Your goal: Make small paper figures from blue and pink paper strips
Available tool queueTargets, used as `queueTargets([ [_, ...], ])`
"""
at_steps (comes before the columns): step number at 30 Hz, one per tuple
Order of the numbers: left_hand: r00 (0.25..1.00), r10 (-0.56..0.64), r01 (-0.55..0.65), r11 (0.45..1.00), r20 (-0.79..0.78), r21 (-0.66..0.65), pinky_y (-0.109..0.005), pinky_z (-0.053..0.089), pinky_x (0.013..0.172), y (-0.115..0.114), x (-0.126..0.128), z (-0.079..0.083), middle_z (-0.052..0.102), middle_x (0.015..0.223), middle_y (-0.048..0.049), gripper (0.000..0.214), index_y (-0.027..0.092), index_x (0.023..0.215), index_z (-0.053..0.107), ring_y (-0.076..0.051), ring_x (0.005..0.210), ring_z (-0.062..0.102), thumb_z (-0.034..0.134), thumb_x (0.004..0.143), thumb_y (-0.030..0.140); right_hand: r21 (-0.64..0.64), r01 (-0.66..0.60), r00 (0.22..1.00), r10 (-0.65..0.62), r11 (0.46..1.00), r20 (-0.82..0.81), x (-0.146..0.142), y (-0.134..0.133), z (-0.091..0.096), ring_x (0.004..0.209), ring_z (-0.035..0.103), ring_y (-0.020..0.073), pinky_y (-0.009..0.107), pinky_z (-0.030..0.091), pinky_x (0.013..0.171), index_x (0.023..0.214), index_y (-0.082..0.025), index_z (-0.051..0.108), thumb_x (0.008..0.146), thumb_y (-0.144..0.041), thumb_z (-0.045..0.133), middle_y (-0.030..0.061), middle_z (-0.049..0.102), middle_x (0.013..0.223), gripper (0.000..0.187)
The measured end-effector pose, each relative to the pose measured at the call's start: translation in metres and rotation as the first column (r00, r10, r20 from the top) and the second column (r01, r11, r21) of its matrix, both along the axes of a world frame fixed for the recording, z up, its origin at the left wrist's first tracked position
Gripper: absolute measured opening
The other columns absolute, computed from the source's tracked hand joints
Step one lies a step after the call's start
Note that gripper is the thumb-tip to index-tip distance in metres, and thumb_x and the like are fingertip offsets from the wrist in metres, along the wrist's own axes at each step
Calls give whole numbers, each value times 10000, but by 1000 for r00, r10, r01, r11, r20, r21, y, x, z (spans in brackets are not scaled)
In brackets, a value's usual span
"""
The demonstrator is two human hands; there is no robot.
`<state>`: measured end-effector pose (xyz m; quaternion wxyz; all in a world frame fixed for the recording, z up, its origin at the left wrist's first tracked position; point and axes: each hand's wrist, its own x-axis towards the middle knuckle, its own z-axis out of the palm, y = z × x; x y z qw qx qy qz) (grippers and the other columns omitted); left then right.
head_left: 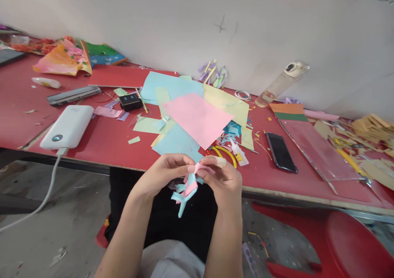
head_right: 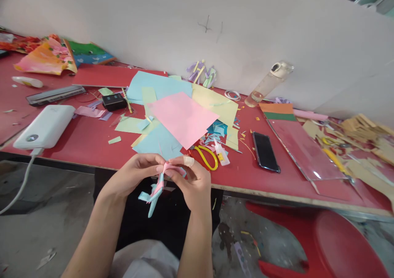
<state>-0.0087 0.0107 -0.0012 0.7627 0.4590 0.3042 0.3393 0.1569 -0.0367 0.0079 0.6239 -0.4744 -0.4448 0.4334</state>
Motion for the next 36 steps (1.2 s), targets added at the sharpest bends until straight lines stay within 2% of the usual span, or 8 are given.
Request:
queueTargets([
  [5, 999, 23, -21, 998, -35, 54, -248, 443, 633, -2, -2, 3, 664, 709, -18, 248, 151, 824, 738, -132, 669, 584, 799, 846, 389, -3, -24, 999, 23, 1000, -28, 0, 0, 0, 841, 771, 207, 319, 651, 762, 835, -247, 790, 741, -150, 847, 4, 794, 837, 147],
  [13, 999, 30, -27, 996, -40, 84, -247, 423, 585, -3, 0, 7, 655, 653, -4, 262, 158, 832, 733, -120, 599, 533, 790, 850, 413, -20, -37, 995, 35, 999, -94, 0, 0, -2, 871, 783, 232, 335, 655, 740, 860, -254, 788, 776, -226, 856, 22, 809, 872, 111],
  [20, 994, 62, -52, 992, -86, 113, -253, 426, 624, -2, -2, 7, 638, 684, -7, 262, 158, 827, 759, -122, 648, 523, 815, 821, 413, -15, -61, 995, 59, 998, -84, 2, 1, -3, 886, 777, 215, 313, 646, 753, 886, -273, 790, 806, -235, 839, 6, 804, 887, 101],
  [27, 996, 40, -31, 993, -83, 115, -242, 435, 620, -1, -3, 7, 662, 740, -14, 227, 162, 827, 756, -124, 672, 541, 804, 838, 384, -49, -70, 997, 67, 996, -47, 2, -1, -5, 915, 762, 216, 340, 629, 851, 927, -257, 783, 824, -316, 829, 25, 793, 929, 127],
  [31, 992, 63, -48, 991, -114, 127, -248, 478, 691, -1, -4, 10, 690, 771, -19, 185, 167, 799, 758, -140, 730, 582, 834, 804, 336, -64, -52, 998, 50, 997, -44, 0, -2, -6, 883, 740, 202, 319, 626, 800, 953, -251, 777, 827, -327, 824, 26, 767, 918, 154],
  [36, 989, 92, -79, 990, -112, 115, -257, 494, 693, -1, -3, 10, 701, 745, -26, 189, 161, 770, 756, -151, 722, 603, 850, 779, 325, -56, -79, 995, 76, 995, -60, -2, 0, -6, 835, 700, 177, 284, 604, 722, 977, -256, 763, 838, -324, 811, 13, 720, 855, 162],
])
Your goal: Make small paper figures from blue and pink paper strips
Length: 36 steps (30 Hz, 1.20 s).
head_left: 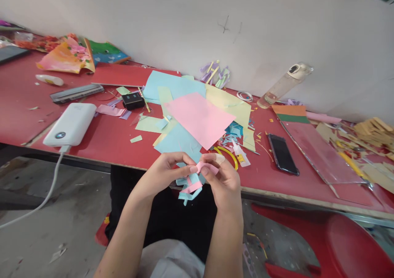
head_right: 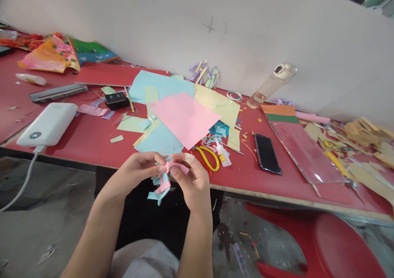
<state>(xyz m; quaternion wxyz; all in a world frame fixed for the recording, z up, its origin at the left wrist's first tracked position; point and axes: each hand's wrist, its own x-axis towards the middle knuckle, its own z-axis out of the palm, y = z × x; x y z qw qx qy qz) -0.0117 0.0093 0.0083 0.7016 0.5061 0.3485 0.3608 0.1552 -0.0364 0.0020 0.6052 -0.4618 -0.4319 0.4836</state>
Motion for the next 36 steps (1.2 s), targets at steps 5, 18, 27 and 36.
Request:
queueTargets([
  [5, 1000, 10, -10, 1000, 28, -2, -252, 495, 706, 0, 3, -1, 713, 770, -28, 180, 158, 787, 764, -150, 744, 619, 853, 781, 315, 18, -14, 1000, 14, 1000, -10, 1, 1, -1, 842, 699, 183, 312, 594, 777, 980, -251, 749, 836, -327, 812, 7, 713, 844, 174],
  [18, 989, 31, -33, 999, 143, 15, -298, 523, 811, -1, 5, -6, 756, 818, -38, 147, 178, 811, 759, -183, 850, 678, 831, 828, 306, 123, -9, 1000, 10, 992, -8, -1, 5, 5, 838, 705, 194, 358, 596, 784, 820, -263, 738, 829, -262, 814, 8, 739, 850, 77],
  [27, 957, 35, -19, 998, 287, -56, -267, 536, 749, -1, 6, -7, 784, 840, -22, 115, 179, 751, 753, -141, 760, 701, 830, 832, 203, 214, 62, 998, -60, 975, -16, -6, 6, 2, 912, 705, 185, 326, 601, 782, 992, -302, 755, 813, -178, 820, 10, 698, 977, 227],
  [36, 944, 100, -101, 995, 313, -12, -235, 499, 692, -2, 8, -5, 756, 746, 4, 155, 174, 711, 732, -126, 728, 665, 856, 764, 99, 297, 104, 991, -123, 949, 45, -11, 7, -1, 955, 672, 190, 321, 593, 767, 930, -290, 738, 839, -135, 771, 28, 669, 1031, 183],
])
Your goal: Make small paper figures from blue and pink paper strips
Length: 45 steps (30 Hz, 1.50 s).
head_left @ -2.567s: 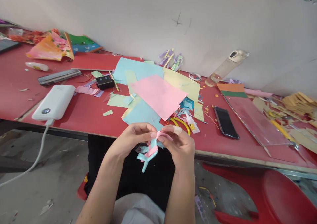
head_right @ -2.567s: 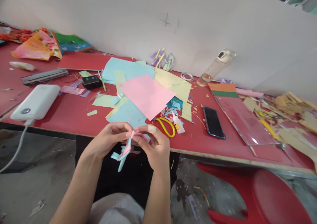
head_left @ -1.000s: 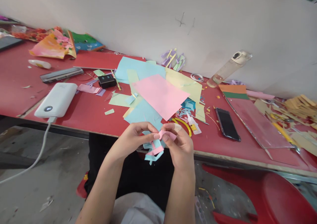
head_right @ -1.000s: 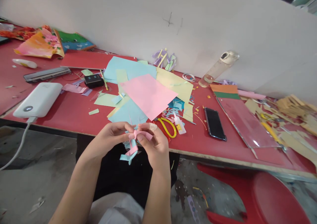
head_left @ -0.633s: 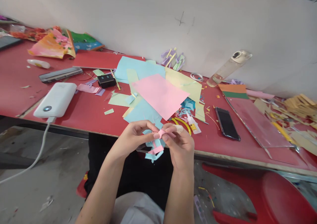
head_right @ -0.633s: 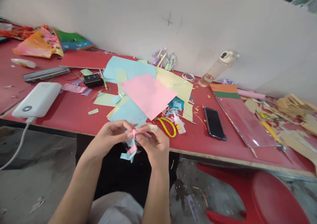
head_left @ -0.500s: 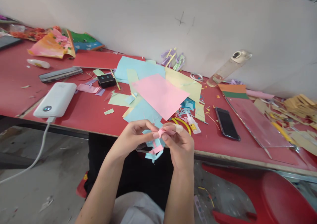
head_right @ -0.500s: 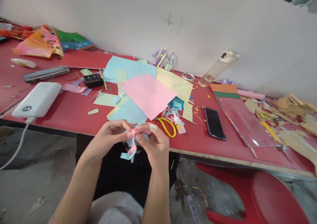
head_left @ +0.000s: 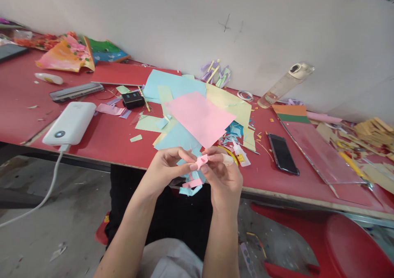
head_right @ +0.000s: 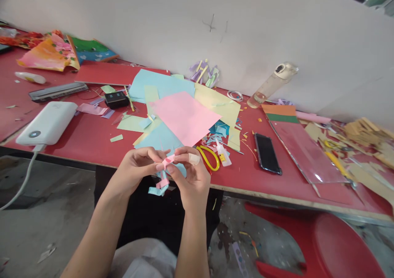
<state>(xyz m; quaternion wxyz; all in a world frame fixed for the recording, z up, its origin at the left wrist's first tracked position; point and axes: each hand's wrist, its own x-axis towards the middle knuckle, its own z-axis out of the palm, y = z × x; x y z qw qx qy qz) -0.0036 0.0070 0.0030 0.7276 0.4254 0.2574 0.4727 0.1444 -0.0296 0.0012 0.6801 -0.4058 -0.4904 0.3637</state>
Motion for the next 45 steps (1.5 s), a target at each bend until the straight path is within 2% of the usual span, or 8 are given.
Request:
queueTargets([
  [5, 999, 27, -27, 1000, -21, -2, -257, 513, 670, 0, 0, -4, 761, 761, -6, 171, 176, 718, 721, -146, 700, 673, 878, 730, 109, 47, 43, 998, -46, 998, 54, 2, 0, -1, 1047, 655, 213, 351, 591, 838, 947, -287, 749, 837, -142, 789, 38, 664, 1066, 187],
  [16, 987, 156, -154, 987, -41, 47, -205, 516, 668, 0, 3, -1, 689, 736, 41, 311, 196, 730, 613, -110, 712, 637, 888, 683, 58, -46, 70, 997, -71, 996, -36, -6, -7, 2, 835, 736, 156, 285, 620, 781, 1000, -294, 780, 841, -146, 803, -7, 775, 943, 218],
  [20, 970, 221, -202, 965, -101, 168, -304, 509, 998, -1, 4, -2, 709, 748, 46, 284, 205, 736, 603, -108, 743, 660, 859, 732, 83, -42, 141, 990, -140, 989, 24, -7, -7, 3, 791, 742, 161, 306, 634, 753, 982, -261, 761, 836, -140, 807, 2, 779, 918, 194],
  [22, 951, 277, -238, 940, -139, 243, -402, 363, 1200, -1, 5, -1, 718, 746, 49, 262, 211, 742, 600, -112, 743, 672, 842, 765, 115, -57, 171, 985, -169, 984, 38, -7, -7, 3, 786, 745, 157, 300, 639, 751, 971, -250, 757, 836, -146, 809, 3, 775, 909, 177],
  [24, 924, 335, -270, 913, -183, 307, -469, 263, 1266, -3, 6, 0, 723, 751, 48, 246, 218, 751, 594, -122, 728, 678, 826, 793, 148, -77, 199, 980, -196, 977, 47, -7, -7, 3, 792, 752, 154, 287, 643, 754, 973, -246, 758, 828, -150, 815, 3, 772, 903, 183],
  [31, 846, 461, -283, 813, -267, 508, -480, 276, 1274, -7, 7, 2, 734, 793, 62, 244, 232, 766, 569, -120, 732, 696, 777, 834, 123, -80, 282, 958, -276, 956, 80, -8, -7, 2, 804, 774, 174, 305, 666, 764, 1001, -233, 746, 810, -165, 818, 14, 771, 890, 214],
  [38, 860, 421, -247, 837, -287, 489, -491, 271, 1279, -6, 6, 1, 715, 771, 64, 231, 232, 782, 557, -114, 711, 686, 752, 861, 138, -58, 310, 949, -305, 949, 78, -9, -5, 2, 752, 762, 167, 297, 668, 744, 916, -226, 753, 777, -185, 849, 0, 754, 815, 175],
  [45, 856, 437, -285, 846, -278, 451, -508, 263, 1282, -6, 6, 3, 733, 785, 52, 262, 235, 772, 542, -128, 712, 693, 777, 831, 137, -111, 280, 960, -275, 954, 62, -8, -5, 4, 720, 775, 162, 292, 669, 736, 998, -237, 765, 776, -172, 845, -10, 781, 801, 245],
])
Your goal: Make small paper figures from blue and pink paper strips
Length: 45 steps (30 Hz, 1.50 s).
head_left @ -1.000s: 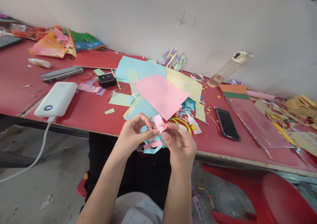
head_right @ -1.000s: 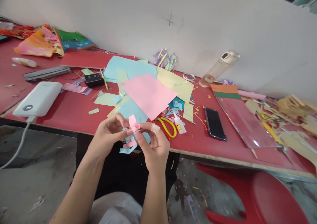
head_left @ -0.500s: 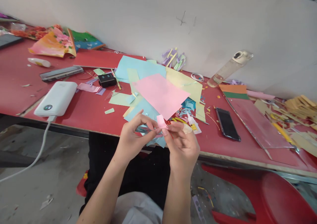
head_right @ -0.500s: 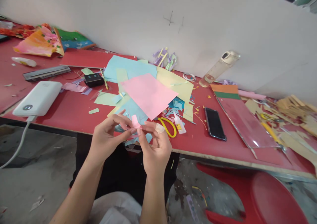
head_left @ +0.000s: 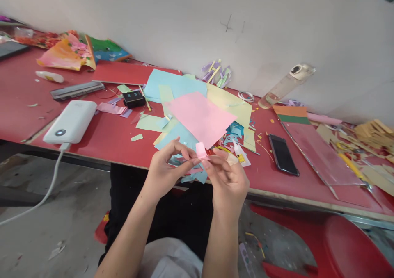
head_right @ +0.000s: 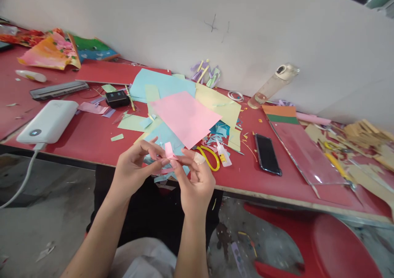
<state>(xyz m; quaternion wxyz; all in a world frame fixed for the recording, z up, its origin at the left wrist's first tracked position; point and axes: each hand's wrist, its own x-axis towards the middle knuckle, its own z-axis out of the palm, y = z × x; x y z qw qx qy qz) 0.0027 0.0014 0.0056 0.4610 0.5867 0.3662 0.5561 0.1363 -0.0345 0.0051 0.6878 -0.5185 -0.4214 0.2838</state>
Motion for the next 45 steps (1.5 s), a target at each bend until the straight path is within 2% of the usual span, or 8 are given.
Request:
queueTargets([
  [4, 1000, 13, -12, 1000, -18, 25, -502, 266, 1280, 0, 2, -1, 723, 774, 57, 259, 234, 766, 538, -122, 695, 680, 765, 841, 133, 29, 47, 998, -48, 998, 48, -1, -1, 0, 731, 775, 167, 308, 668, 757, 990, -224, 746, 794, -177, 831, -6, 773, 794, 219],
  [13, 990, -23, 37, 994, -137, 104, -510, 254, 1272, 2, -3, -1, 717, 794, 54, 241, 236, 794, 532, -135, 736, 697, 745, 867, 150, 19, -68, 995, 66, 998, 76, 3, 2, -2, 769, 738, 173, 309, 650, 714, 980, -222, 716, 830, -197, 802, 16, 739, 850, 175],
  [21, 978, -6, 43, 984, -210, 173, -489, 252, 1275, 2, -6, 2, 736, 835, 57, 234, 238, 814, 527, -122, 735, 702, 713, 891, 120, 21, 8, 967, -14, 1000, 254, -3, -6, 6, 825, 713, 172, 287, 631, 706, 1056, -234, 713, 867, -176, 761, 25, 734, 891, 204],
  [27, 978, -18, 60, 979, -209, 196, -500, 269, 1268, -3, -8, 5, 725, 834, 54, 245, 235, 813, 514, -118, 751, 706, 717, 903, 131, 83, 51, 960, -72, 995, 271, -2, -10, 2, 821, 743, 190, 325, 652, 719, 1071, -231, 704, 862, -169, 771, 48, 758, 947, 229],
  [33, 965, -19, 78, 973, -263, 218, -528, 269, 1263, -8, -11, 11, 738, 827, 47, 244, 243, 813, 497, -131, 708, 700, 702, 905, 146, 139, 116, 929, -156, 984, 334, 1, -14, 4, 763, 737, 185, 341, 634, 736, 1054, -263, 729, 857, -163, 794, 9, 759, 849, 230],
  [36, 957, -17, 90, 966, -289, 242, -523, 279, 1258, -8, -11, 14, 743, 838, 48, 238, 246, 825, 497, -129, 724, 695, 691, 913, 141, 106, 74, 916, -110, 992, 386, 2, -16, 6, 768, 729, 181, 355, 624, 790, 1127, -271, 725, 846, -161, 808, -4, 756, 833, 313],
  [42, 956, -35, 108, 965, -291, 237, -542, 263, 1261, -10, -12, 14, 741, 826, 50, 239, 246, 818, 500, -128, 725, 687, 694, 921, 151, 93, 68, 949, -93, 993, 302, 3, -16, 8, 713, 727, 160, 310, 626, 735, 1058, -273, 741, 827, -168, 830, -19, 755, 797, 269],
  [45, 981, -81, 106, 986, -177, 132, -525, 258, 1271, -11, -12, 14, 735, 815, 54, 270, 239, 793, 498, -128, 741, 703, 732, 895, 153, 58, 2, 978, -14, 998, 210, 2, -14, 10, 749, 763, 180, 308, 634, 708, 1148, -278, 740, 868, -235, 798, -2, 784, 814, 289],
])
